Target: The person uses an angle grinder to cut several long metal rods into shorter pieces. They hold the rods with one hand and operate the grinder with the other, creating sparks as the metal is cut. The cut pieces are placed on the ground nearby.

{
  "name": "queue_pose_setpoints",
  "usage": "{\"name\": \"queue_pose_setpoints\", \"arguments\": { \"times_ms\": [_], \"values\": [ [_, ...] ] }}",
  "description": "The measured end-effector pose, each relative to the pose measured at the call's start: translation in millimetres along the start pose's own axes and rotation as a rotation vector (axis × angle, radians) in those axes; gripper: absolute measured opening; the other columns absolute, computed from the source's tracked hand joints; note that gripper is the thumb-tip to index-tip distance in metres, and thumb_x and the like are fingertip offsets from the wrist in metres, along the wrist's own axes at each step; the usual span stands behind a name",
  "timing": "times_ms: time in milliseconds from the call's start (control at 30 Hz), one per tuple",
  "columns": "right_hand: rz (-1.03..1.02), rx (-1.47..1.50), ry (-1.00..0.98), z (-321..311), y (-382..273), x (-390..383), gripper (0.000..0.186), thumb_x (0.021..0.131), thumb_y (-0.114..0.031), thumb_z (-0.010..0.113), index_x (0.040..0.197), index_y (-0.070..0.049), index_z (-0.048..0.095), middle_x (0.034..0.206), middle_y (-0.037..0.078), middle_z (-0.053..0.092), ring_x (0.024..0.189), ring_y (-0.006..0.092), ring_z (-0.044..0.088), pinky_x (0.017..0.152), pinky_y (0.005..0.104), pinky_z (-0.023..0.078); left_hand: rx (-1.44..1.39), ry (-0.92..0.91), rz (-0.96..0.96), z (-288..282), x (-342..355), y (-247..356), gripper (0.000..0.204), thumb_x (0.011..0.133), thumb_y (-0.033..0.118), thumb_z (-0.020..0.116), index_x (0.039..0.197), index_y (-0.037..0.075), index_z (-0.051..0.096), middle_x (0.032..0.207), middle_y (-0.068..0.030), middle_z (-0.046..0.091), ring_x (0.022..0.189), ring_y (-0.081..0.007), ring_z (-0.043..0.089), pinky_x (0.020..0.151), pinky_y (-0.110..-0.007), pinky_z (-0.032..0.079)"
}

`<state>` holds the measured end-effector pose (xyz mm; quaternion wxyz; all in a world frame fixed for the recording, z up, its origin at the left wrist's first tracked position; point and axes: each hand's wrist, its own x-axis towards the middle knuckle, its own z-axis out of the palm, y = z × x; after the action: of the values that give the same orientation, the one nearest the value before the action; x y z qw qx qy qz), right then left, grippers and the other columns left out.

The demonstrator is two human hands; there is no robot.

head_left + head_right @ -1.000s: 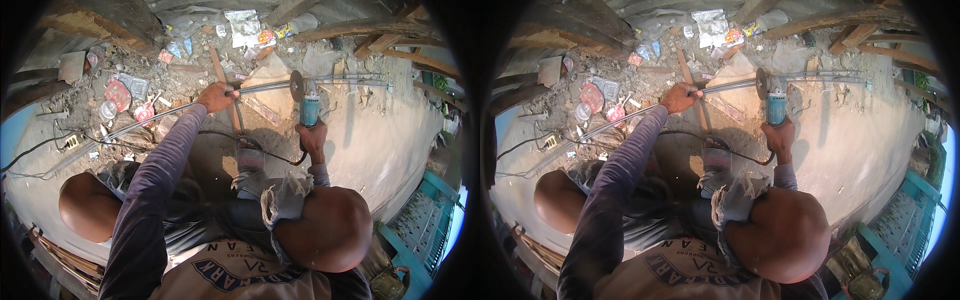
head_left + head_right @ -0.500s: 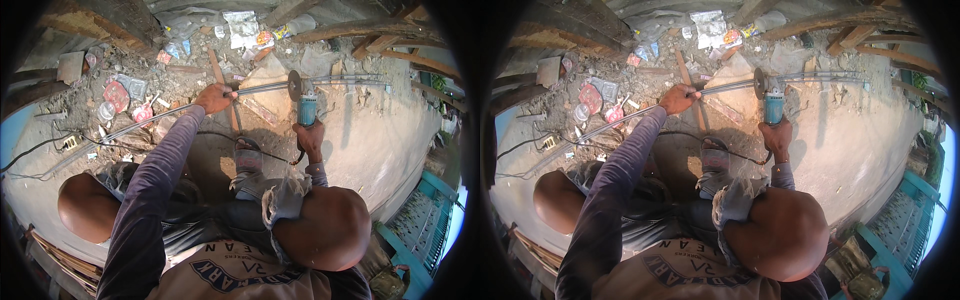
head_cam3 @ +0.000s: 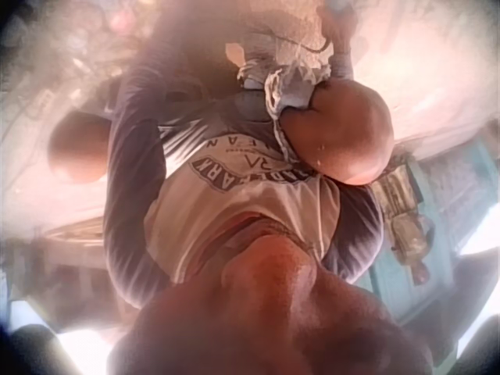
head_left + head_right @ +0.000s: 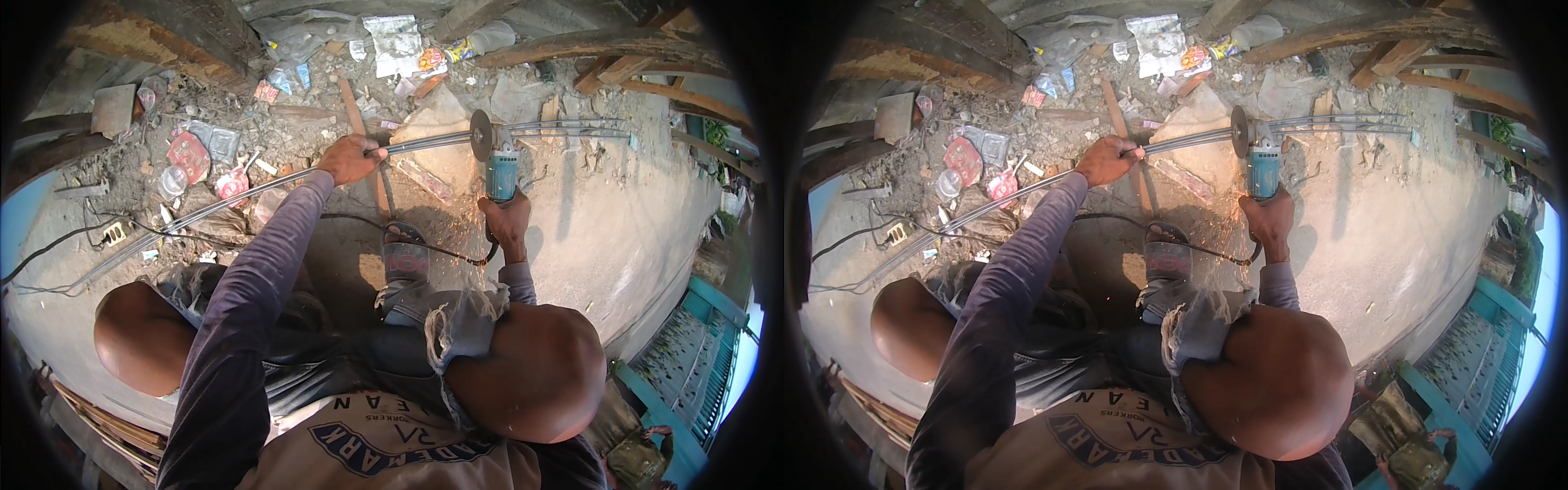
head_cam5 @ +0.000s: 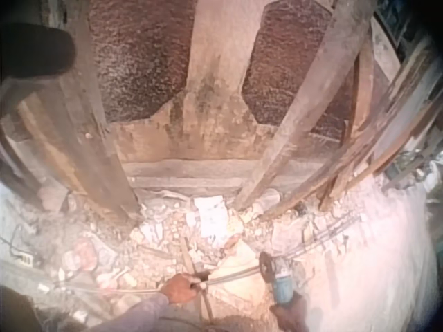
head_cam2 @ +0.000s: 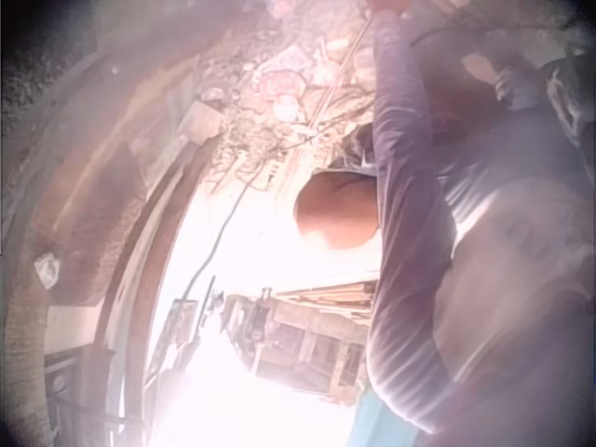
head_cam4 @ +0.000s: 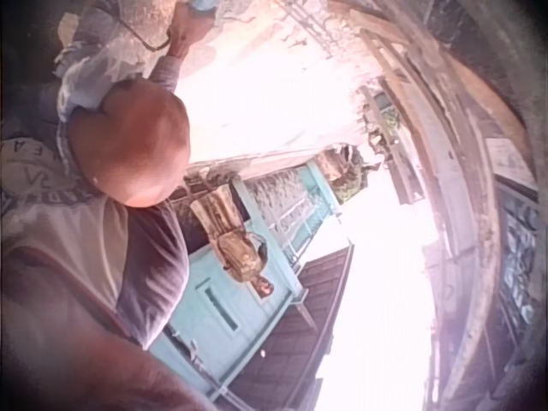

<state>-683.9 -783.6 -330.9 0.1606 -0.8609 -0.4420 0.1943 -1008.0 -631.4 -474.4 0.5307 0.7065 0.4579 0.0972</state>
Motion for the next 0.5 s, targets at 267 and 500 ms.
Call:
{"name": "queue_pose_setpoints", "arguments": {
  "times_ms": [267,500],
  "values": [
    [-0.035,-0.062,-0.004,5,12,-6,0.049,0.071,-0.03,0.085,0.102,0.006,0.075,0.087,0.022,0.079,0.08,0.0372,0.079,0.077,0.0474,0.061,-0.011,0.024,-0.013,1,-1,-11,0.042,0.108,0.045,0.069,0.12,0.007,0.082,0.101,-0.0192,0.078,0.096,-0.0341,0.075,0.094,-0.046,0.056],
    [0.13,0.313,0.073,1,-23,-62,0.029,0.074,-0.014,0.082,0.095,0.002,0.071,0.079,0.006,0.072,0.07,0.0153,0.066,0.068,0.0339,0.055,-0.015,0.007,-0.011,-15,-12,-16,0.045,0.11,0.045,0.066,0.121,0.004,0.081,0.104,-0.0211,0.077,0.098,-0.0346,0.074,0.094,-0.047,0.056]
  ]
}}
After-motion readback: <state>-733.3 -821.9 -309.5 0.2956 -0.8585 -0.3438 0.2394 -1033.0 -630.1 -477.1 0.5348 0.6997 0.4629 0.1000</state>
